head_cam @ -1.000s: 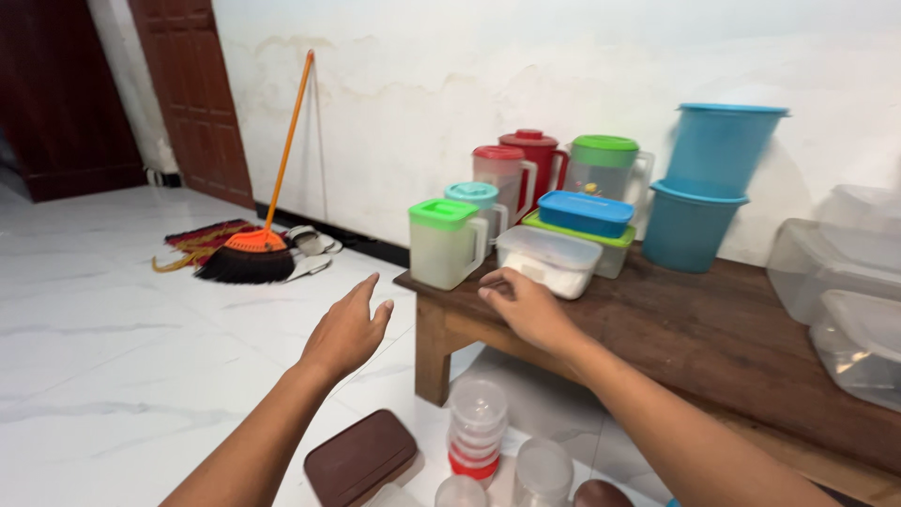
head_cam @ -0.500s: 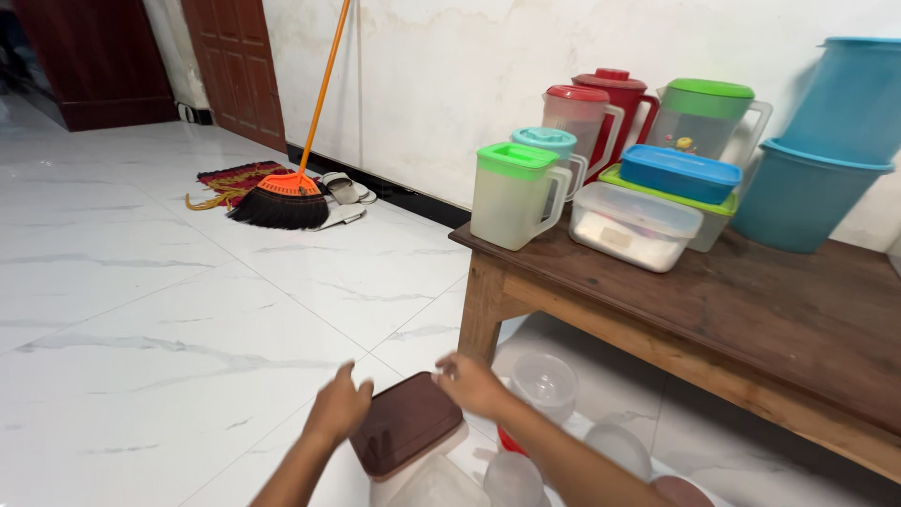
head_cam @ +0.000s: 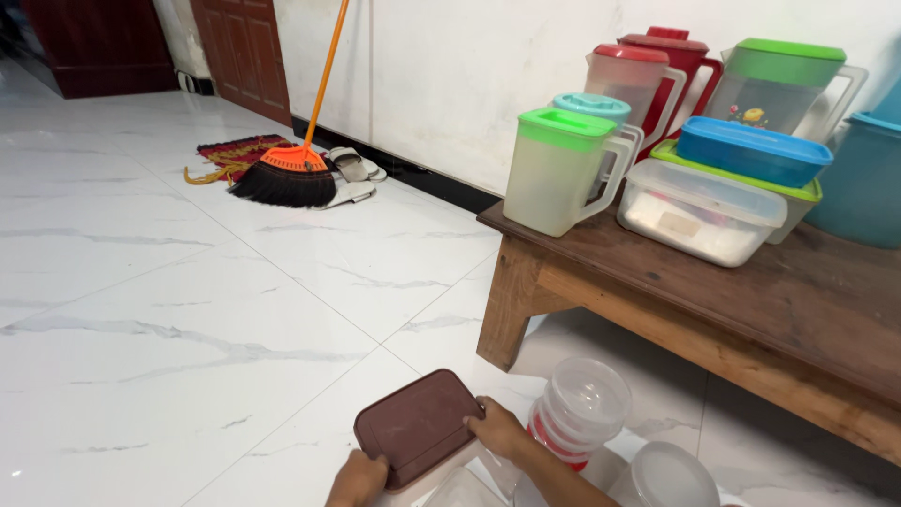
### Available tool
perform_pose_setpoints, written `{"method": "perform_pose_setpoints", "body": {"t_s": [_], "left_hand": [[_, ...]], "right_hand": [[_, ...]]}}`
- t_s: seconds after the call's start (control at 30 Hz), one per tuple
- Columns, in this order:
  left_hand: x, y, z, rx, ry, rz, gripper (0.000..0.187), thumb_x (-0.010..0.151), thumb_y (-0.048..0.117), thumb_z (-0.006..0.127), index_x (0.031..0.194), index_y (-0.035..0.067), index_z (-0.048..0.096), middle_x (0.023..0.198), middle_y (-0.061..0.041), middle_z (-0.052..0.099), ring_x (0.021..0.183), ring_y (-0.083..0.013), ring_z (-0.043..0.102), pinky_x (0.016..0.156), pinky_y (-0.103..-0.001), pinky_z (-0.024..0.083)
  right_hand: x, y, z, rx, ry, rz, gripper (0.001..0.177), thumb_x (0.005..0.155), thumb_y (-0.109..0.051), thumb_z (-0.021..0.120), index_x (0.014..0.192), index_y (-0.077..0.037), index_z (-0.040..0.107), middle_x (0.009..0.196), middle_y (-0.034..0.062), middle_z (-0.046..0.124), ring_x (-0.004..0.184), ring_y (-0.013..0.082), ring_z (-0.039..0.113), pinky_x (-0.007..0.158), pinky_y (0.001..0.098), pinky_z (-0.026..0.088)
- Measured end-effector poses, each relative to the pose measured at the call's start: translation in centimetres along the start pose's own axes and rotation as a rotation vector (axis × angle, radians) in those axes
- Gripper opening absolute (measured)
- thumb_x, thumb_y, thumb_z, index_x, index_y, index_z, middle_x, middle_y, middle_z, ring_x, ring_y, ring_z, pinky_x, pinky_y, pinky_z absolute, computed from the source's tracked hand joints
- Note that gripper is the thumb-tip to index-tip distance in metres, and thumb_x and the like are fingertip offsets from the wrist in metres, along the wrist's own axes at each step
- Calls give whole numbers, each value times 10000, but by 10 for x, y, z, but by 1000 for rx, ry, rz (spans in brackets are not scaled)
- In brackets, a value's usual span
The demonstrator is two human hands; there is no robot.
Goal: The person organizes various plastic containers and jars on a low wooden bench. They pick up containers from the floor, stack them, and arrange them neatly on the bench.
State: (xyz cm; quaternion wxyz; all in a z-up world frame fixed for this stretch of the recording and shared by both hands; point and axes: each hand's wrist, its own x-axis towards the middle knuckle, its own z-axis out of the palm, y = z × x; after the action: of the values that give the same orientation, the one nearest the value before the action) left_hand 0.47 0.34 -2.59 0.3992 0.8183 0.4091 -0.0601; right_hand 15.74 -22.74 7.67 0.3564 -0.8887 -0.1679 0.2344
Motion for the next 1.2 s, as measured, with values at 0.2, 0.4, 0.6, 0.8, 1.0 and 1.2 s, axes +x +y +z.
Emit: {"method": "perform_pose_setpoints", "body": {"t_s": [0.2,0.4,0.6,0.8,1.0,1.2], "left_hand": [[31,-15,7,22,148,13,588,871,315,703,1380,31,626,1343,-168,694,1288,-267,666,1160,-366,467],[34,-16,-47,-258,248,92,708,850,261,721,1513,137,507,1258,-160,750,1190,-266,729,1094,-380,524],[-8,50,-141,-515,306,304,600,909,236,677,1475,77,557,1240,-220,738,1113,-325,742,971,-434,571],[-152,140,-198,-648,305,239,543,959,305,598,1456,87,587,1273,-176,705,1029,-318,726,750,-466,646],[-274,229,-210,-659,175,397,577,974,399,544,1464,96,567,1285,-152,698,1053,-247,687,843,-414,594],[-332,309,-184,-534,148,542,667,967,410,556,1546,105,428,1290,-169,717,992,-349,724,904,-404,564]], "right_hand": [[-8,-6,3,27,54,-23,610,912,-236,716,1460,-70,503,1416,103,629,1320,224,599,1109,324,458],[-44,-58,-23,124,99,-233,555,891,-217,705,1404,-65,559,1353,101,692,1156,200,700,1042,320,518],[-137,-141,-85,144,131,-531,502,915,-240,755,1362,-89,584,1366,89,524,1206,197,583,1027,327,512],[-211,-177,-149,111,355,-641,335,878,-180,778,1194,-108,697,1316,92,531,1174,216,612,1005,331,525],[-251,-162,-219,224,507,-570,274,832,-206,785,1053,-76,687,1179,32,585,1051,194,689,930,334,590],[-271,-121,-285,185,840,-724,275,756,-165,853,963,-50,712,1063,80,667,969,193,690,839,342,560]]}}
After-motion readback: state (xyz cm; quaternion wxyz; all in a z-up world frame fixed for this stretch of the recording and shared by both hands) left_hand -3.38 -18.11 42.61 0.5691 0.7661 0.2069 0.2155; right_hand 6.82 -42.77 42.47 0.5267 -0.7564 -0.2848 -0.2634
